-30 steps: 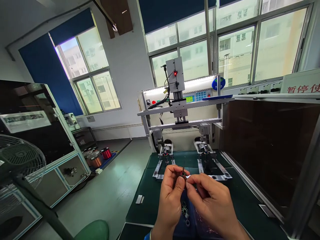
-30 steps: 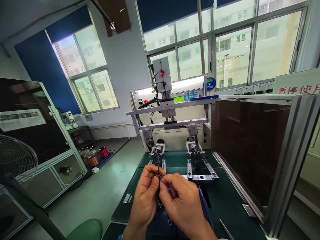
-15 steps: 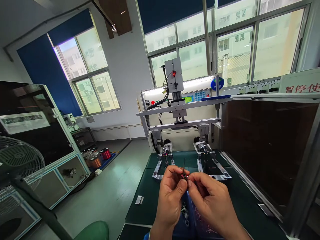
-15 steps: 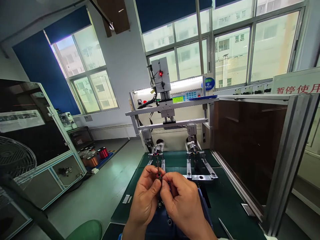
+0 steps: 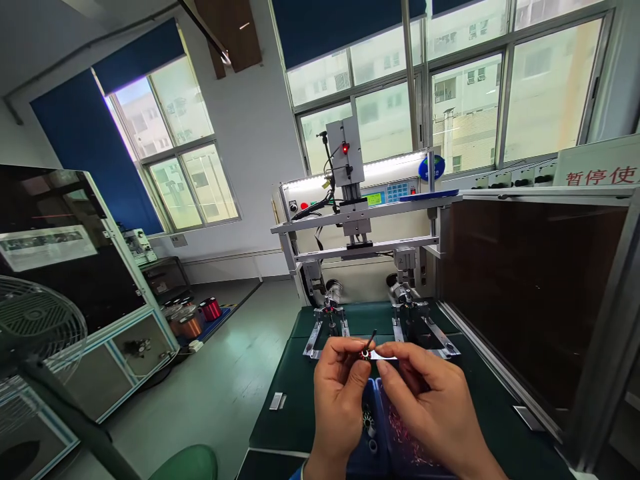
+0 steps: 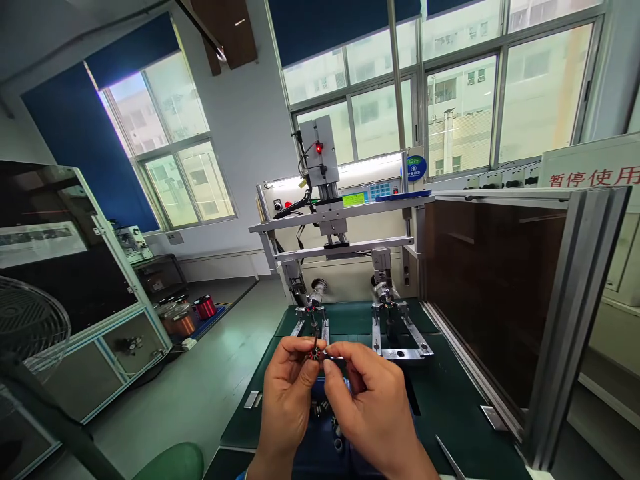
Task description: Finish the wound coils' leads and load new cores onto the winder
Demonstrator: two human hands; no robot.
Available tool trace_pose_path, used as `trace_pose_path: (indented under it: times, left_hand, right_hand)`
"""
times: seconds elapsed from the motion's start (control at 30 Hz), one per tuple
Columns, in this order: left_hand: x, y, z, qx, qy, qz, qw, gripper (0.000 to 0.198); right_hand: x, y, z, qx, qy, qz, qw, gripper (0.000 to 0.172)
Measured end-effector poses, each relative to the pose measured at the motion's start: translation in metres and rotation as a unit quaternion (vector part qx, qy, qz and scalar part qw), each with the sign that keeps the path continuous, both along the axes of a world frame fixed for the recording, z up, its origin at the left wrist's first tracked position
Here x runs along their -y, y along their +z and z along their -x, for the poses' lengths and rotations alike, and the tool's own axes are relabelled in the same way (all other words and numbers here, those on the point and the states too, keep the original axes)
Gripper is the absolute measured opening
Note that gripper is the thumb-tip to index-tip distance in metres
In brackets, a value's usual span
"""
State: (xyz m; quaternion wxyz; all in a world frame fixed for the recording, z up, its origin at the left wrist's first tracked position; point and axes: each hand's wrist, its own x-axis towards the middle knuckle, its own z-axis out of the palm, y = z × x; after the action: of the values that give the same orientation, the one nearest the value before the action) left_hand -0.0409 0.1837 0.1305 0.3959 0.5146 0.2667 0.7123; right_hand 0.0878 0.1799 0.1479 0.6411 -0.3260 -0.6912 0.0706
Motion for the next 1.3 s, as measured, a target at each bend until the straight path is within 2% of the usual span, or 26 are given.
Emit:
trace_pose_path:
  times: [0.1, 0.2, 0.33, 0.47, 0.6, 0.73, 0.83, 0.97, 1.07, 1.17, 1.3]
  left_hand:
    - [0.002, 0.001, 0.001, -0.049, 0.057, -0.034, 0.997, 0.007]
    - [0.003, 0.002, 0.002, -0.088, 0.087, -0.063, 0.990, 0.003]
    - [0.002, 0.000, 0.001, -0.096, 0.085, -0.070, 0.989, 0.005]
    - [0.000, -0.001, 0.001, -0.079, 0.089, -0.065, 0.991, 0.005]
    - [0.002, 0.002, 0.001, -0.082, 0.103, -0.044, 0.990, 0.009]
    - [0.004, 0.000, 0.001, -0.119, 0.114, -0.034, 0.986, 0.011]
    - [0.003, -0.004, 0.003, -0.164, 0.142, -0.054, 0.975, 0.012]
    - [0.004, -0.005, 0.003, -0.216, 0.188, -0.108, 0.952, 0.017]
    - [0.004, -0.004, -0.001, -0.238, 0.217, -0.144, 0.935, 0.020]
    - [-0.002, -0.004, 0.002, -0.249, 0.233, -0.155, 0.927, 0.018]
    - [-0.007, -0.001, 0.018, -0.201, 0.284, -0.096, 0.933, 0.007]
  right_hand:
    - [-0.001, 0.001, 0.003, 0.006, -0.028, -0.035, 0.999, 0.013]
    - [-0.001, 0.001, 0.006, 0.015, -0.037, -0.049, 0.998, 0.015]
    - [0.001, 0.001, 0.005, 0.019, -0.009, -0.035, 0.999, 0.018]
    - [0.005, -0.001, 0.000, -0.008, 0.032, 0.014, 0.999, 0.019]
    - [0.005, -0.001, -0.003, -0.042, 0.017, 0.036, 0.998, 0.020]
    - [0.002, 0.003, 0.001, -0.005, -0.015, -0.014, 1.000, 0.010]
    - [0.002, 0.004, 0.005, 0.015, -0.040, -0.059, 0.997, 0.014]
    - [0.001, -0.002, 0.006, 0.028, -0.048, -0.053, 0.997, 0.017]
    - [0.000, -0.004, 0.008, 0.024, -0.012, -0.016, 1.000, 0.016]
    - [0.004, 0.003, 0.006, 0.030, 0.055, 0.034, 0.997, 0.017]
    - [0.032, 0.016, -0.016, -0.013, 0.183, 0.141, 0.973, 0.013]
